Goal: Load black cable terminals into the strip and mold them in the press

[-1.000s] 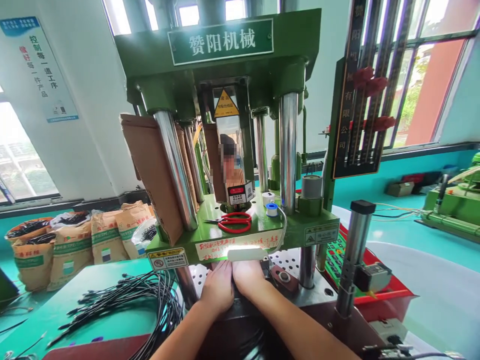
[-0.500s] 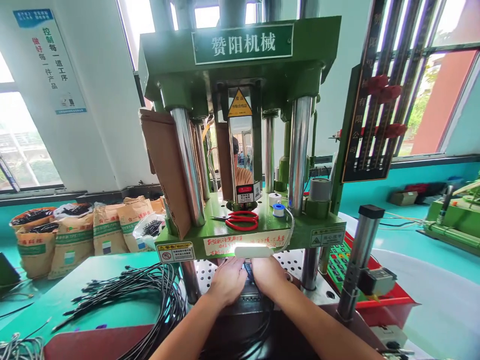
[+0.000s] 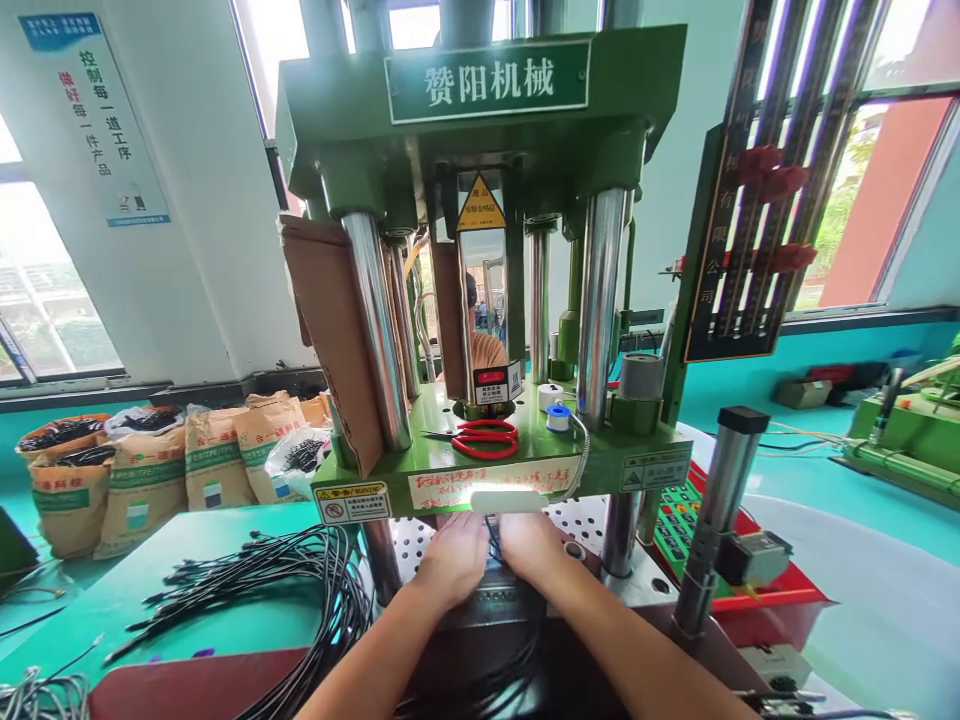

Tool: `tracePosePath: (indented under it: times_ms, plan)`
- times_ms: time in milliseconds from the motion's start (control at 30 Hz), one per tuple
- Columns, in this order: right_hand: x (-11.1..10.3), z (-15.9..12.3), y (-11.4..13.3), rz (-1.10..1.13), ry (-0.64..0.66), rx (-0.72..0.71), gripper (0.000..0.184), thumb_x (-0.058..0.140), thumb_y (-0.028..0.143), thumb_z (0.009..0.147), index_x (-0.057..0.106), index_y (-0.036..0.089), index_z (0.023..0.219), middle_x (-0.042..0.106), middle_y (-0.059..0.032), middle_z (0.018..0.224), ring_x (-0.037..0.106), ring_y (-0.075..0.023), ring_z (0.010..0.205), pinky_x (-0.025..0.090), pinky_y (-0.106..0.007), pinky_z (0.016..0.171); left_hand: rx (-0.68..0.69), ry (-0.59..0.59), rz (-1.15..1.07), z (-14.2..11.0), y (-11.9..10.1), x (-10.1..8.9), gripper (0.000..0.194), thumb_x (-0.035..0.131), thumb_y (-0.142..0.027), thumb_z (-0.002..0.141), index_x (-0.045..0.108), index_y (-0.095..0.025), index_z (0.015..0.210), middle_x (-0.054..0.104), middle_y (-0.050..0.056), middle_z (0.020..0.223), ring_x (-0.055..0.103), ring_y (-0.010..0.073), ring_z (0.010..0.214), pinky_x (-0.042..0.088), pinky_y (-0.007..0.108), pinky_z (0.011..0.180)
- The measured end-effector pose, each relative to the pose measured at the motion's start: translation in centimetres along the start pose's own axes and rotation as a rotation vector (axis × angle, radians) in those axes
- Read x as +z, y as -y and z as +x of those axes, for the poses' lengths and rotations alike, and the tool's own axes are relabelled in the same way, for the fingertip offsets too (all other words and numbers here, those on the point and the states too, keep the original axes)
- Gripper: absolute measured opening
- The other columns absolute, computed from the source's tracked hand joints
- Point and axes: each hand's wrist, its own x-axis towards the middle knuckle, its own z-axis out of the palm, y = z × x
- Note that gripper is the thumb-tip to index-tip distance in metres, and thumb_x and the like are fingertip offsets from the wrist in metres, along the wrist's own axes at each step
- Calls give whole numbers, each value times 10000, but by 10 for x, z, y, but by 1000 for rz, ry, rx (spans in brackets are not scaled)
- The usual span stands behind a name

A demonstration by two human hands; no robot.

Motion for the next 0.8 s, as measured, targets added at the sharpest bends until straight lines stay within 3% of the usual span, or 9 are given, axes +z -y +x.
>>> tracePosePath:
  times_ms: [200, 433, 600, 733, 800]
  plan:
    - [-10, -22, -39, -15, -63, 68, 278, 393, 192, 933, 639, 128, 1048, 659, -133, 1055, 607, -234, 1000, 449, -352, 843, -139, -67, 22, -4, -14, 13, 443, 310, -229, 891, 507, -120, 1272, 558, 122, 1295, 441, 259, 1249, 291, 443, 1094]
    - [1, -16, -28, 34, -26, 39, 340, 378, 179, 905, 653, 160, 1104, 680, -130, 1113, 593, -227, 1065, 391, -297, 891, -190, -61, 41, -3, -18, 20, 475, 363, -221, 833, 524, -126, 1270, 564, 97, 1299, 450, 250, 1245, 254, 414, 1123]
    - [8, -7, -24, 30, -19, 45, 274, 417, 230, 947, 623, 141, 1104, 666, -111, 1120, 601, -208, 1043, 426, -379, 913, -210, -32, 46, -2, -19, 22, 488, 350, -241, 835, 508, -140, 1286, 544, 77, 1326, 419, 239, 1268, 204, 397, 1146]
    - [-2, -8, -28, 21, -20, -6, 260, 501, 338, 924, 634, 153, 1049, 678, -73, 1064, 619, -202, 987, 443, -415, 901, -221, -2, 50, 0, -19, 17, 509, 326, -233, 838, 486, -138, 1312, 504, 72, 1371, 385, 240, 1300, 205, 407, 1143]
    - [-9, -12, -29, 18, -44, -40, 278, 475, 334, 928, 655, 144, 1023, 686, -98, 1048, 607, -227, 1015, 416, -429, 926, -223, 17, 53, 1, -20, 14, 517, 316, -234, 841, 474, -151, 1327, 495, 63, 1383, 377, 241, 1310, 217, 422, 1136]
